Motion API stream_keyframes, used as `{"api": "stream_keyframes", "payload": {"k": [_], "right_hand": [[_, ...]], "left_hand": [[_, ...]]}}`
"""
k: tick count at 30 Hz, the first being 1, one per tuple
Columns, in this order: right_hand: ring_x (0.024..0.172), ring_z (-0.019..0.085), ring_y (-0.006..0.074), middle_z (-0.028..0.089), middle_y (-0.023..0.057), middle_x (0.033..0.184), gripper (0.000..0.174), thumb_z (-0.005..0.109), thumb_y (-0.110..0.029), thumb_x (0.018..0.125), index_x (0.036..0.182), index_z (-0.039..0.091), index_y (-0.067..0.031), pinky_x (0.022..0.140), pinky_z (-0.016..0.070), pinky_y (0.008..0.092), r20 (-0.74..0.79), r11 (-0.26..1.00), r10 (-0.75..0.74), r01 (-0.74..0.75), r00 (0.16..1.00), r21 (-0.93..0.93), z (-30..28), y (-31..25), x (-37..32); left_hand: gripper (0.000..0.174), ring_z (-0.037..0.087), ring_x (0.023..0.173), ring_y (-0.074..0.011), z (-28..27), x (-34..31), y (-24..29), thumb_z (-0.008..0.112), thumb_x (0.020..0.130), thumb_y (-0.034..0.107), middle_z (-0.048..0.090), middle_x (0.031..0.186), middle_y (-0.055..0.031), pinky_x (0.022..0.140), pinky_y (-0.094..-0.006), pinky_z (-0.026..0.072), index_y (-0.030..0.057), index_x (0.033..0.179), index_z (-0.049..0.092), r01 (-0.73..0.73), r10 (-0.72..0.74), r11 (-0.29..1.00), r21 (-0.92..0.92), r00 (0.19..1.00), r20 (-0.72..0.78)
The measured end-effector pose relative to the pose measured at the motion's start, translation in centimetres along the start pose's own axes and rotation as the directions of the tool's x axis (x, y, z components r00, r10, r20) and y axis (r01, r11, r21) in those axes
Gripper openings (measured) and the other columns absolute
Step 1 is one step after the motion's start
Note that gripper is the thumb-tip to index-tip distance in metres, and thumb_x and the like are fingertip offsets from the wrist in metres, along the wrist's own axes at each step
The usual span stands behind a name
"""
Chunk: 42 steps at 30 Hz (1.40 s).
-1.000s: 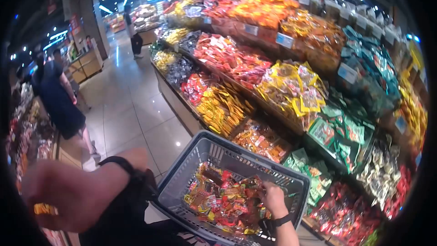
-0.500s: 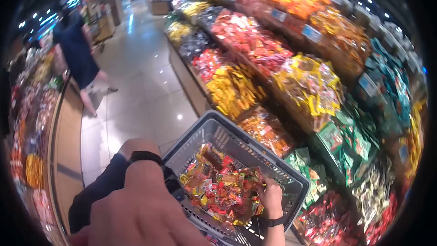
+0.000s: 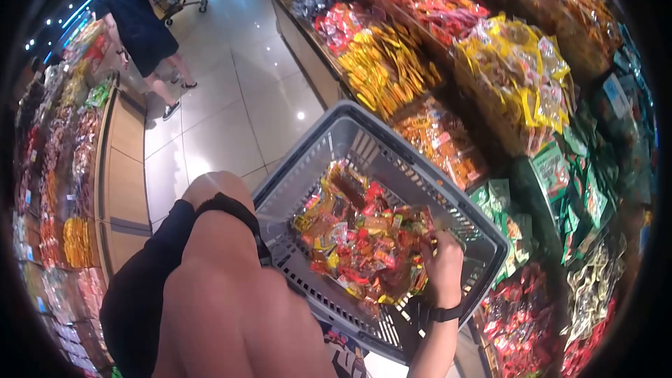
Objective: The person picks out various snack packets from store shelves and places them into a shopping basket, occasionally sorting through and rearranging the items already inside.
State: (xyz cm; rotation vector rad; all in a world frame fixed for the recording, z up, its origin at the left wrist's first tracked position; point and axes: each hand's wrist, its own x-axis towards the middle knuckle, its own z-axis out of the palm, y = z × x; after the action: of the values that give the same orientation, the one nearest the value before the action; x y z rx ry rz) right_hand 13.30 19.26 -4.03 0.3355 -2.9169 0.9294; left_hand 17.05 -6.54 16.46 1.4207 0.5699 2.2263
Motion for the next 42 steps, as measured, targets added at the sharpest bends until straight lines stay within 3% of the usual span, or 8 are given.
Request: {"api": "stream_keyframes", "payload": {"k": [15,21,28,34,42], "right_hand": [[0.084,0.062,0.0386,0.064,0.0175,0.089,0.021,0.071,-0.005,0.075,0.094,0.063,-0.002,0.071,0.049,0.0442,0.069,0.999,-0.008,0.011,0.998,-0.04,-0.2,0.1,0.4],[0.085,0.062,0.0373,0.064,0.0159,0.092,0.025,0.071,-0.006,0.074,0.097,0.062,-0.0032,0.072,0.0501,0.0442,0.098,0.999,0.003,0.001,0.995,-0.04,-0.4,0.5,0.4],[0.084,0.062,0.0368,0.064,0.0157,0.09,0.026,0.072,-0.007,0.074,0.098,0.062,-0.0031,0.073,0.0503,0.0442,0.114,0.999,-0.013,0.018,0.993,-0.046,-0.3,0.8,0.7],[0.084,0.062,0.0368,0.063,0.0156,0.09,0.026,0.072,-0.006,0.074,0.098,0.062,-0.0034,0.073,0.0502,0.044,0.138,0.998,-0.012,0.021,0.99,-0.06,-0.1,1.0,0.8],[0.086,0.062,0.0365,0.064,0.0156,0.091,0.024,0.071,-0.007,0.075,0.097,0.062,-0.0045,0.074,0.0498,0.0441,0.144,0.999,-0.02,0.026,0.989,-0.039,-0.1,0.8,0.9]], "left_hand": [[0.013,0.066,0.074,-0.0291,-1.3,-1.0,-2.9,0.068,0.082,-0.001,0.065,0.08,-0.0204,0.066,-0.0354,0.0577,-0.0104,0.089,0.062,-0.021,-0.063,0.938,-0.346,0.971,-0.23],[0.018,0.069,0.077,-0.0319,-1.5,-0.9,-3.8,0.072,0.08,-0.003,0.067,0.083,-0.024,0.068,-0.0366,0.0601,-0.0137,0.092,0.064,-0.091,-0.065,0.904,-0.419,0.936,-0.345],[0.019,0.07,0.075,-0.0339,-1.3,-0.2,-3.5,0.075,0.075,-0.009,0.067,0.086,-0.0293,0.07,-0.0377,0.0616,-0.0156,0.09,0.066,-0.174,-0.01,0.914,-0.366,0.893,-0.451],[0.006,0.066,0.065,-0.0305,-2.2,-1.0,-2.6,0.061,0.084,-0.003,0.062,0.077,-0.0216,0.061,-0.0369,0.0563,-0.0088,0.084,0.06,-0.037,-0.125,0.924,-0.381,0.911,-0.393],[0.023,0.06,0.053,-0.0259,-3.1,-1.0,-1.3,0.041,0.095,0.005,0.056,0.065,-0.0112,0.049,-0.0358,0.0492,0.0004,0.076,0.052,0.238,-0.326,0.921,-0.308,0.904,-0.276]]}}
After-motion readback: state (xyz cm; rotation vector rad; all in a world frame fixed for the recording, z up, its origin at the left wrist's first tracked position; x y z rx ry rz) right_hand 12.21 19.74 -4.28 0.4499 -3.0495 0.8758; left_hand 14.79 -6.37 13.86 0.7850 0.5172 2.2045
